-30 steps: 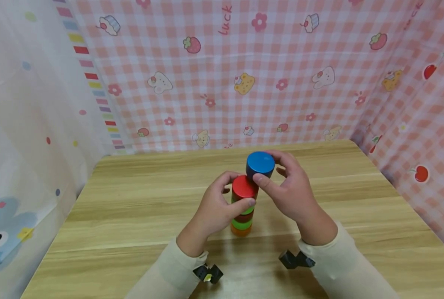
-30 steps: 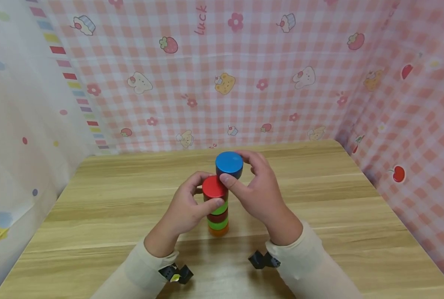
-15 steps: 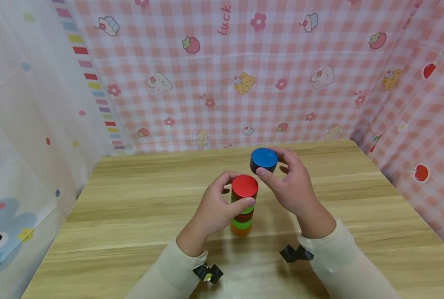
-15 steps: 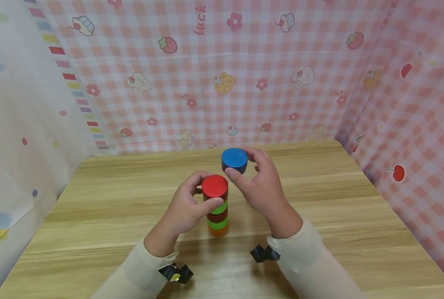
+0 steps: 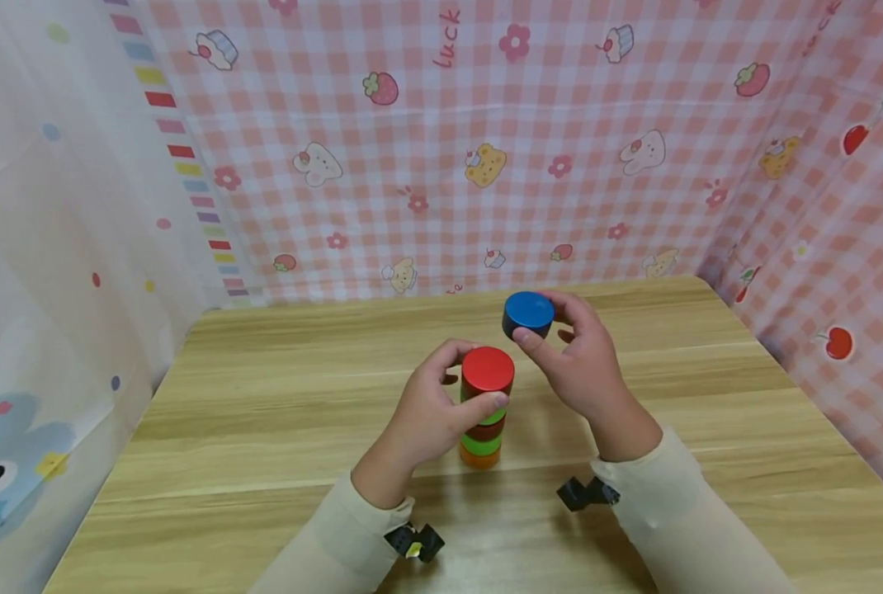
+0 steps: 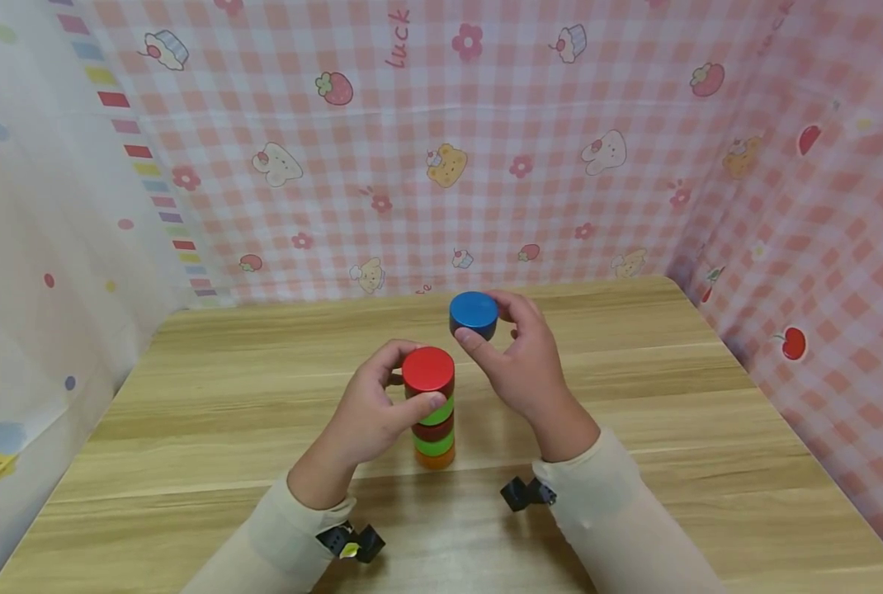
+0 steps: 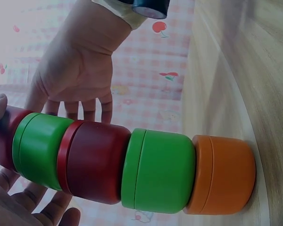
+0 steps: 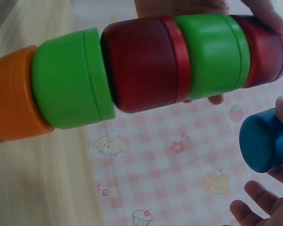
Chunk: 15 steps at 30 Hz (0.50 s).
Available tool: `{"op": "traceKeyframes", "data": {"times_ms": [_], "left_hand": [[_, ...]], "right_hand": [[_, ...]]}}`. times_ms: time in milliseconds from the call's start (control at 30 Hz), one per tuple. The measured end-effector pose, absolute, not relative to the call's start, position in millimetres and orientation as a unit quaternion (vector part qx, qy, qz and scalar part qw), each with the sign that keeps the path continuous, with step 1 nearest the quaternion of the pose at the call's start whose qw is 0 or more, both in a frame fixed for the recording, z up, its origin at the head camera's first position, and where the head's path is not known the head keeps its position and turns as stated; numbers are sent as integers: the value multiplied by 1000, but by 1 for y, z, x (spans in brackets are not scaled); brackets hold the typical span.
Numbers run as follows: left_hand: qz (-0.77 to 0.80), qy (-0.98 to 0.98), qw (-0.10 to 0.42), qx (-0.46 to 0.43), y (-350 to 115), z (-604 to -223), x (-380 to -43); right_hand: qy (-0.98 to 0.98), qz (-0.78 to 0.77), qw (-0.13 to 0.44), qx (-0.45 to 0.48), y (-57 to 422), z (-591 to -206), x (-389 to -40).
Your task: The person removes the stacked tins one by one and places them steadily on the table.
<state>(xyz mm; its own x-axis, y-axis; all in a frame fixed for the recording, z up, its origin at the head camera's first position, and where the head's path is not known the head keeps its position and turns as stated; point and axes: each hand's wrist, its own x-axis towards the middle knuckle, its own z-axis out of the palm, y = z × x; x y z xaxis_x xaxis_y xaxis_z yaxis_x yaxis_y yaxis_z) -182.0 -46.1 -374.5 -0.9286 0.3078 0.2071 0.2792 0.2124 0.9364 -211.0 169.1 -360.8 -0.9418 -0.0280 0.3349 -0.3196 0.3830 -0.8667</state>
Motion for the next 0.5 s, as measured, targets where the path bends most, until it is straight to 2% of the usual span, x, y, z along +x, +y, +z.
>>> {"op": "traceKeyframes", "data": {"times_ms": [500], "left_hand": [[601,777,15,187,-46,-375,-183]], "right_hand": [[-817,553,125,104,172,-375,-223]]}}
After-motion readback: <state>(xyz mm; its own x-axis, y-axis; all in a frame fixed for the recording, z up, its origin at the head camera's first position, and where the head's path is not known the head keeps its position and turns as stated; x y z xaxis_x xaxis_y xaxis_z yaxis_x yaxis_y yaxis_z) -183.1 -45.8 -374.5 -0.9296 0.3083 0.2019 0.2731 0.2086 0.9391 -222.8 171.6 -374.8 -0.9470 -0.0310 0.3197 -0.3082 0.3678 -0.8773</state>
